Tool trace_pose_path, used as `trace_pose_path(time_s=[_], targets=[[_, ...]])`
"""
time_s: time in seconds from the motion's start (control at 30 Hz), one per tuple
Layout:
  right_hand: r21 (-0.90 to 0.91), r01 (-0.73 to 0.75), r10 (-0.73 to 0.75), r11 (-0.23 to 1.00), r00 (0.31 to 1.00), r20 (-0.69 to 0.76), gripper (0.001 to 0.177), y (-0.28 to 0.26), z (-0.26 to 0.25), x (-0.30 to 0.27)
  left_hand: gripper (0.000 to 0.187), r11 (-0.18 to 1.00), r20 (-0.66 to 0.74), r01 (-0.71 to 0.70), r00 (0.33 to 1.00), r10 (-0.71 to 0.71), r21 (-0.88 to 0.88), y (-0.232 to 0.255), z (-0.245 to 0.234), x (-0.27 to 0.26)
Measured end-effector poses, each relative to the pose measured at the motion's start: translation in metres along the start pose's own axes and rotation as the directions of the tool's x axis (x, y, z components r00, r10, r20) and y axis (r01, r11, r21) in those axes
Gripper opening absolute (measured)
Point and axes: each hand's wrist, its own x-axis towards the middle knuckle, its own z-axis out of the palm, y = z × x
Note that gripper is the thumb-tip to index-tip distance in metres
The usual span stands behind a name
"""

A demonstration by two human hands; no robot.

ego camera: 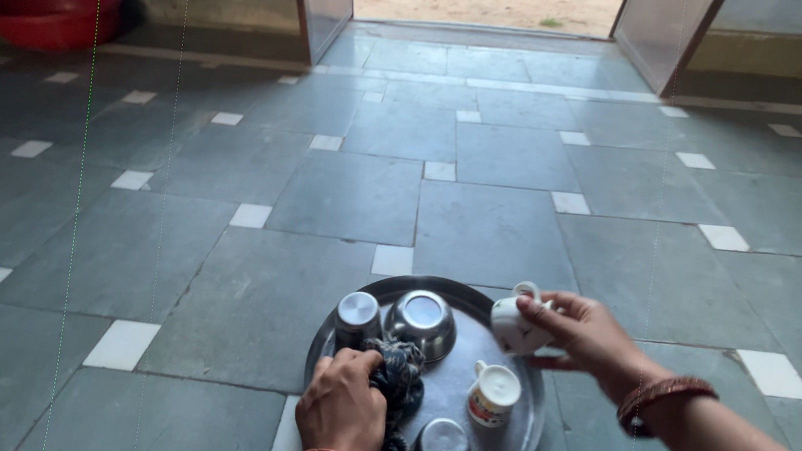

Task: The person sits on a tiled floor and wipes a metal cup with a patterned cloth. They scrub the exterior and interior surfaces of the cup thoroughly. After cleaning, they place the cup on a metal tray alongside other utensils.

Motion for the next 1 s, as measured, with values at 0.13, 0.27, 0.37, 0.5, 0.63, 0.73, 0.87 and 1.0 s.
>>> trace_pose_path(time_s=[0.13,0.27,0.37,0.5,0.63,0.73,0.87,1.0], targets=[[0.181,-0.066,0.063,0.981,0.998,0.024,0.056,0.014,0.009,-0.04,0.043,0.989,0.036,0.1,0.995,-0.097,-0.11,0.033,-0.016,-0.013],[0.295,-0.128,0.134,0.947,0.991,-0.001,0.053,0.022,0.021,-0.058,0.048,0.96,0.074,0.199,0.979,-0.188,-0.196,0.083,-0.027,-0.023],[0.355,-0.085,0.07,0.931,0.996,0.055,0.052,0.031,0.018,-0.055,0.051,0.958,0.131,0.18,0.979,-0.153,-0.223,0.119,-0.023,-0.036],[0.43,-0.059,0.056,0.901,0.998,0.021,0.055,0.041,0.009,-0.044,0.05,0.951,0.208,0.143,0.974,-0.086,-0.274,0.16,-0.01,-0.049],[0.529,-0.059,0.088,0.846,0.996,-0.029,0.052,0.05,0.004,-0.03,0.054,0.948,0.243,0.107,0.969,-0.032,-0.3,0.176,0.004,-0.064],[0.636,-0.021,0.067,0.772,0.997,-0.048,0.053,0.061,0.0,-0.013,0.062,0.955,0.178,-0.01,0.982,0.065,-0.296,0.179,0.011,-0.078],[0.798,0.034,0.005,0.601,0.999,-0.047,0.039,0.07,-0.003,0.001,0.046,0.974,0.231,-0.024,0.97,0.078,-0.226,0.187,0.003,-0.092],[0.84,-0.005,0.013,0.542,1.0,-0.002,0.036,0.057,-0.005,-0.017,0.047,0.951,0.053,-0.218,0.971,0.235,-0.221,0.183,0.006,-0.1]])
